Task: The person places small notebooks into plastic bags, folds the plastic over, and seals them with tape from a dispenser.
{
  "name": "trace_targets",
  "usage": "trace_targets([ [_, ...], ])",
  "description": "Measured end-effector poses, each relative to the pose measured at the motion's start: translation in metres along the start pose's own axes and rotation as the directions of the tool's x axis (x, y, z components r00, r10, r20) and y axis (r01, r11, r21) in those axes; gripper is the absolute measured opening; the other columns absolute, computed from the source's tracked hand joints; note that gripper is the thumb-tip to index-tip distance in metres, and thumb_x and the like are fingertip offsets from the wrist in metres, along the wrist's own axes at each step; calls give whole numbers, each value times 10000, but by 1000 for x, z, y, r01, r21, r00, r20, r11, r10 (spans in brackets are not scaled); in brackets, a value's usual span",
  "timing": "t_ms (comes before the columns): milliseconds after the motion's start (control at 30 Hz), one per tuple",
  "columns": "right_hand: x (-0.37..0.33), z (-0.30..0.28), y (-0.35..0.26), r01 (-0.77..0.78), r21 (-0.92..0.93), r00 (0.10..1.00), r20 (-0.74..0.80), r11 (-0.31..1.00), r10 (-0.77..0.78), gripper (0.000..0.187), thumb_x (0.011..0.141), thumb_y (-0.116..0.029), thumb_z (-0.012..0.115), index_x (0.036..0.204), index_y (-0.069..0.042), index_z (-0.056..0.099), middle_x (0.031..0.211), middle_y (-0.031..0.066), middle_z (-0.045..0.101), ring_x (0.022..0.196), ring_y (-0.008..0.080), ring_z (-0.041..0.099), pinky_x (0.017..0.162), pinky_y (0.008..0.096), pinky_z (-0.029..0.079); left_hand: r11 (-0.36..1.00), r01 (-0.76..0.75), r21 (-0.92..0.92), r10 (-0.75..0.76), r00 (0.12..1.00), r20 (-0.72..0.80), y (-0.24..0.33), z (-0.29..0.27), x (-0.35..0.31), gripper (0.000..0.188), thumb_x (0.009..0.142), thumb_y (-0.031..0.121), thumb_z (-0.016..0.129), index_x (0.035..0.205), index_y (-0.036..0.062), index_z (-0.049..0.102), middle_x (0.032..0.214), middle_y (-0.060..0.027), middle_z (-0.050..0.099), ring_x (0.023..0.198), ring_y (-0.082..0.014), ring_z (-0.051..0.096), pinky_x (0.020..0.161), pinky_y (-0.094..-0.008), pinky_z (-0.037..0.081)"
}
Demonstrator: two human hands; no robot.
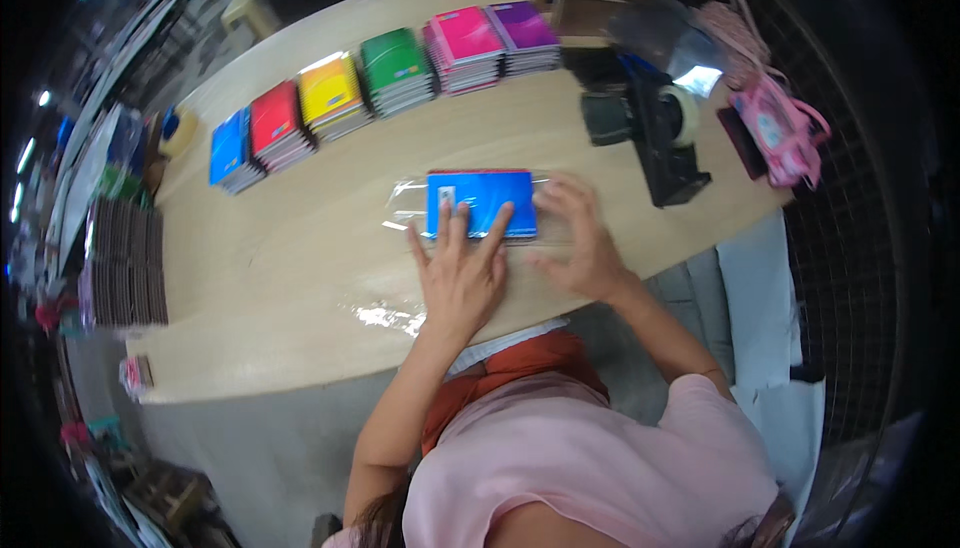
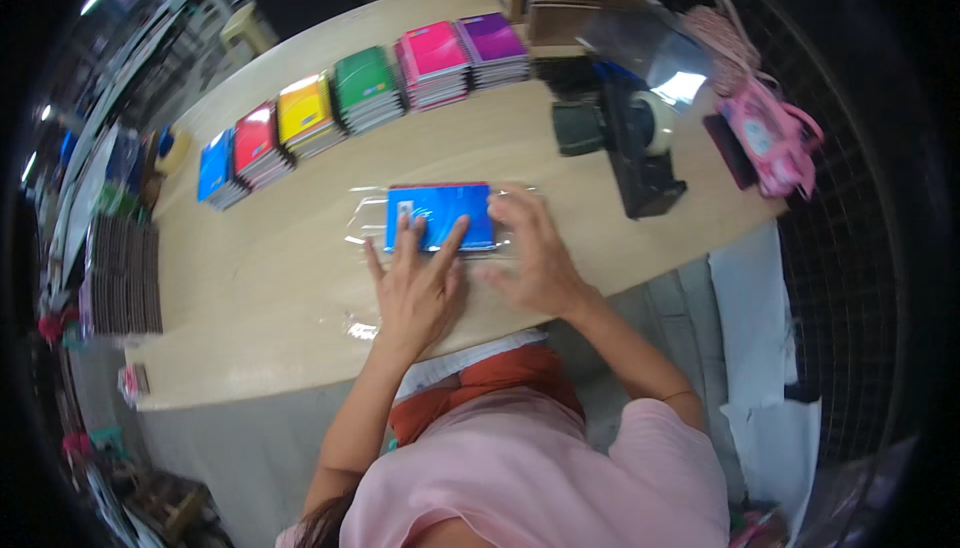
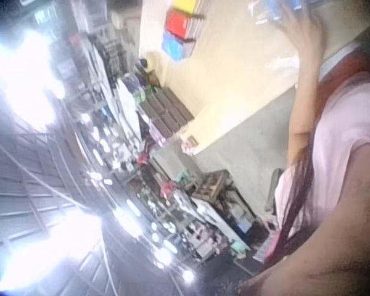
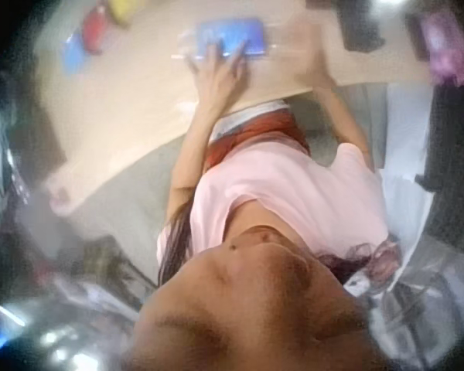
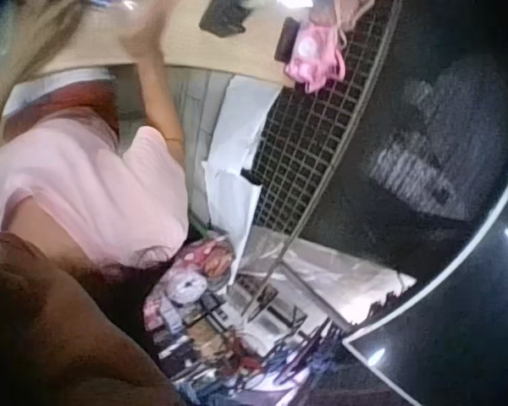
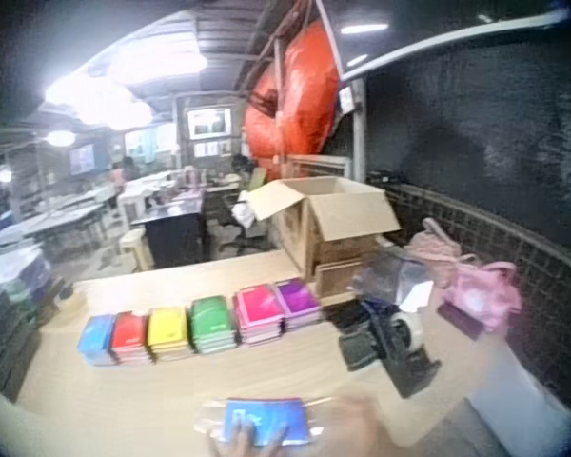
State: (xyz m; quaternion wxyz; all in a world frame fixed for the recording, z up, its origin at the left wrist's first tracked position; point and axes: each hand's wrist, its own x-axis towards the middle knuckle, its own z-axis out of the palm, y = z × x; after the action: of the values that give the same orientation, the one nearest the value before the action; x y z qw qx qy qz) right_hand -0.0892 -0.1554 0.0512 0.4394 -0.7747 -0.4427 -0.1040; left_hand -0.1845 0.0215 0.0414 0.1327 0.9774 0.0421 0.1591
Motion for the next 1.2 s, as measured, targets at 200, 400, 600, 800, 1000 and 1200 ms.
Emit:
trace_targets([
  [200,-35,-146,115,-623,105,565,-624,775,539,200,844,-175,748,980,-44,680,1129,76,624,951,160,617,781,311,504,999,-32,40,32,999,-3,2,-1,-2,570,916,349,607,1460,365,438,1373,-203,480,1403,-373,352,1107,-703,117],
  [400,-50,-191,155,-800,542,338,52,258,940,169,857,-255,738,957,-122,714,906,-3,665,851,98,610,632,294,487,998,-31,50,30,999,16,6,-1,1,603,898,419,635,1464,355,436,1388,-207,473,1411,-372,340,1103,-707,112],
  [600,-42,-164,112,-557,718,409,-200,417,890,167,871,-209,732,993,-106,682,959,-10,644,901,121,586,692,410,507,999,-2,53,0,999,33,2,-3,-2,643,877,446,659,1471,362,425,1413,-207,461,1427,-362,317,1098,-717,82],
  [800,-92,-140,112,-520,804,283,-157,289,946,154,883,-192,730,962,-81,658,958,0,642,915,176,606,823,471,524,999,-15,51,13,999,39,7,-2,-1,671,867,441,671,1480,368,407,1432,-207,446,1438,-359,298,1090,-727,75],
  [1000,-85,-83,123,-35,990,349,139,-135,927,98,925,-176,688,970,-99,648,904,35,641,887,196,633,839,405,540,996,27,80,-31,998,47,4,0,-4,673,860,448,677,1475,386,410,1454,-211,411,1453,-331,271,1075,-743,130],
  [1200,11,-37,41,-396,834,828,143,384,542,510,901,-12,621,1377,-58,446,758,36,608,636,111,568,588,268,479,999,11,31,-13,999,41,3,-4,-4,669,853,454,681,1466,388,422,1434,-198,433,1445,-351,282,1066,-753,132],
])
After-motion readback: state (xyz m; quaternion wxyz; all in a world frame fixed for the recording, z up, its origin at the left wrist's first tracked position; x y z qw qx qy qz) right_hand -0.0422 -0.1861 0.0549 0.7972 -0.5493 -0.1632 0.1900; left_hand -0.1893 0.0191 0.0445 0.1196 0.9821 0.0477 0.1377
